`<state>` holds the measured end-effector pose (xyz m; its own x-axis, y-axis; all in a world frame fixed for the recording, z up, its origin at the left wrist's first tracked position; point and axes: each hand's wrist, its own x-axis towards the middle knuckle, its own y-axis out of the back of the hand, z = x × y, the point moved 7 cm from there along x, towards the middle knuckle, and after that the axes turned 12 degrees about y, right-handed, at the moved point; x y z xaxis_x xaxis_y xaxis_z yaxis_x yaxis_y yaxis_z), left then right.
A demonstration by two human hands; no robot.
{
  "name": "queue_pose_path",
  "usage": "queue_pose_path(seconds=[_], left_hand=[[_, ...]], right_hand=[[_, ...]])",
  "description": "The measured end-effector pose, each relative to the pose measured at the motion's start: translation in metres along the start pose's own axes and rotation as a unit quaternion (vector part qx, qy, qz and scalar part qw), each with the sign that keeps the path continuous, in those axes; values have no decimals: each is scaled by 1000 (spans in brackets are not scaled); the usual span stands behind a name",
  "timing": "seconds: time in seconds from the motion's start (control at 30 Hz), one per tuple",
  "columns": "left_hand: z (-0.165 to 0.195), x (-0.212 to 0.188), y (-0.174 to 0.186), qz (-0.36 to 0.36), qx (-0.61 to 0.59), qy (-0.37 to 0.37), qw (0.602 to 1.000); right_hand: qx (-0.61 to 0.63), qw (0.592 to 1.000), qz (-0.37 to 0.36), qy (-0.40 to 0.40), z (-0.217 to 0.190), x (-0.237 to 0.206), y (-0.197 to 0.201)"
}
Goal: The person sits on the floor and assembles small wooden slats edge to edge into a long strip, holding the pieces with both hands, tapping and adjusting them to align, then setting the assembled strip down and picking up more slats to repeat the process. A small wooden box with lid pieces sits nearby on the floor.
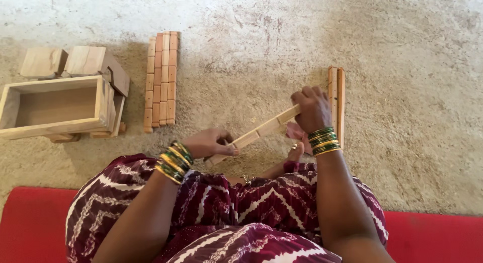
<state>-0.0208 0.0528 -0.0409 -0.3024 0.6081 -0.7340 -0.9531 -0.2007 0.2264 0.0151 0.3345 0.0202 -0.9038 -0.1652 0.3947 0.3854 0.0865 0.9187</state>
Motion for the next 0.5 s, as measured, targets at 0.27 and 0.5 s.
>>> queue_pose_path(seconds=[0.27,0.5], left_hand=[[8,12,-6,73,13,27,997],[5,14,12,281,329,47,900]], right_hand=[[-19,995,-85,-45,10,-8,-20],[34,977,-208,-42,-4,-18,-58]])
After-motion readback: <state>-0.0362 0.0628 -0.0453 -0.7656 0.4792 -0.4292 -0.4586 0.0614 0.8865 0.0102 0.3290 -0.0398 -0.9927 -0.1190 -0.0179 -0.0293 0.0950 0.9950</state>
